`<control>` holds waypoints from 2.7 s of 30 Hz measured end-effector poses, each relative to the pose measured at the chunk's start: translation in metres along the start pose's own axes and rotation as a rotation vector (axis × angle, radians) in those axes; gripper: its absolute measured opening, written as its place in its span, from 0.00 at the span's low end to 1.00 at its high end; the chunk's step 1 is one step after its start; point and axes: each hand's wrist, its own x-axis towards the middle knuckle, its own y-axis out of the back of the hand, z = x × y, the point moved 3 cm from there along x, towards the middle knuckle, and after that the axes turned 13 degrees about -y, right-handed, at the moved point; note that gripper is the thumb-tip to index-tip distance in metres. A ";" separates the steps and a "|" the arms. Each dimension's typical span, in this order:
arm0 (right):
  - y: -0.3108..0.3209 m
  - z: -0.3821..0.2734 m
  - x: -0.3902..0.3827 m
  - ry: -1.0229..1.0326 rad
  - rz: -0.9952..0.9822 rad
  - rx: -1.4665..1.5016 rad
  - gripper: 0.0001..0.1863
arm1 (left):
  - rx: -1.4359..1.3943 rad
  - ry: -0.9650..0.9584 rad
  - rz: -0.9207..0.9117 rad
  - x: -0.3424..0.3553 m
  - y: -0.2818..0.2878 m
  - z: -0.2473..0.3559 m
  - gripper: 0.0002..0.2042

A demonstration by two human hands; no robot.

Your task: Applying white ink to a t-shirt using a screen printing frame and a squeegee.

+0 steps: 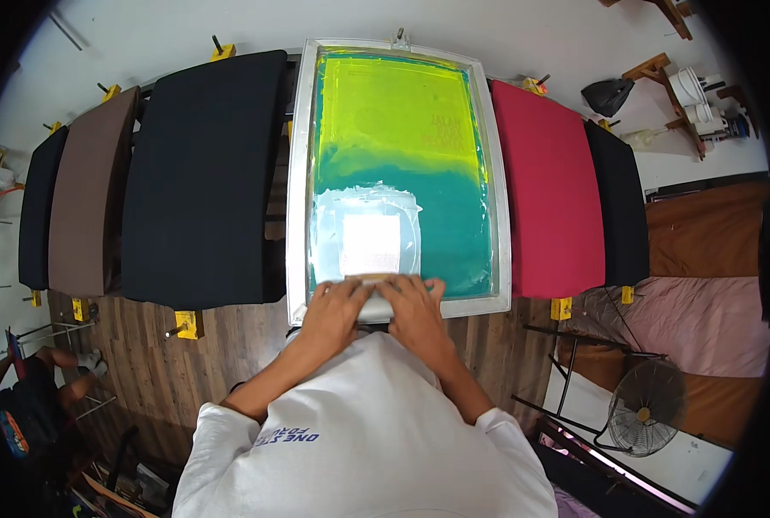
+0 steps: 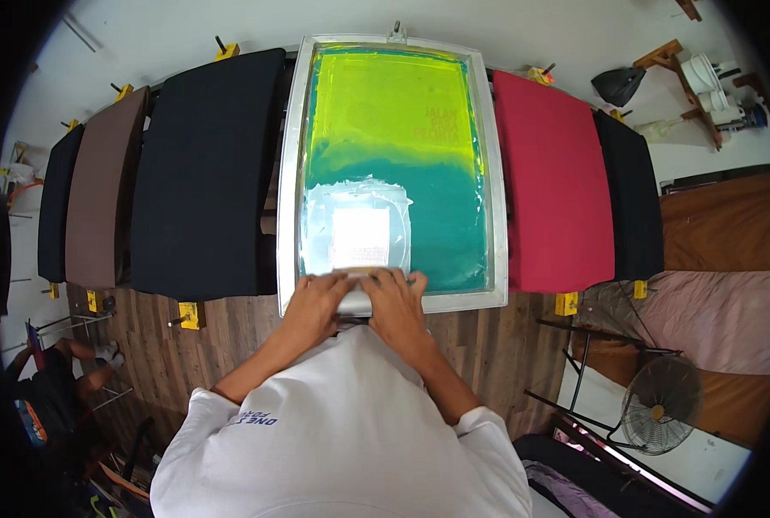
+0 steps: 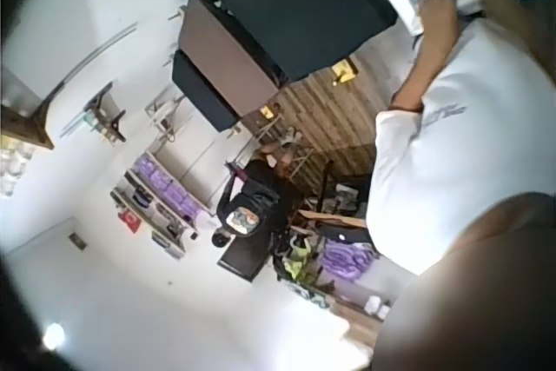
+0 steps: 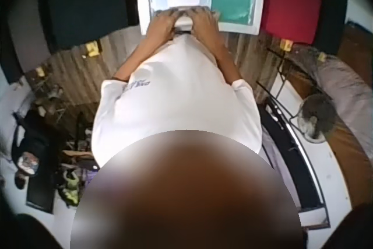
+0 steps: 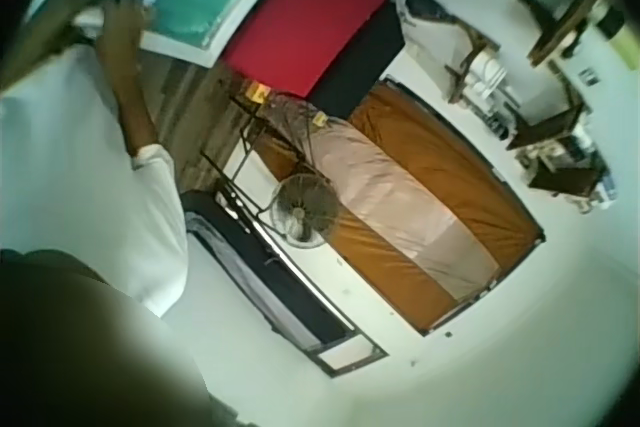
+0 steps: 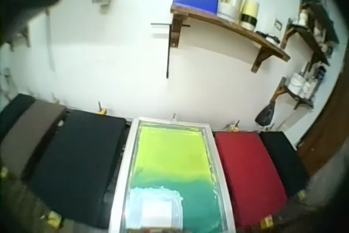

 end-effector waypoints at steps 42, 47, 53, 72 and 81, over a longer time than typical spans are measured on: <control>-0.008 0.016 0.050 0.015 0.020 0.013 0.30 | 0.153 0.003 0.069 0.033 -0.013 -0.034 0.26; -0.004 0.008 0.002 0.005 -0.065 0.051 0.30 | 0.088 0.052 -0.001 0.004 -0.013 0.000 0.29; 0.017 0.014 0.079 0.065 -0.057 -0.028 0.27 | 0.117 0.028 0.054 0.057 0.016 -0.039 0.22; -0.006 0.022 0.104 -0.059 0.010 0.003 0.20 | 0.130 0.057 0.276 0.073 -0.002 -0.061 0.17; -0.015 0.011 0.016 -0.091 0.052 0.065 0.27 | 0.030 0.081 0.212 0.015 -0.024 -0.012 0.21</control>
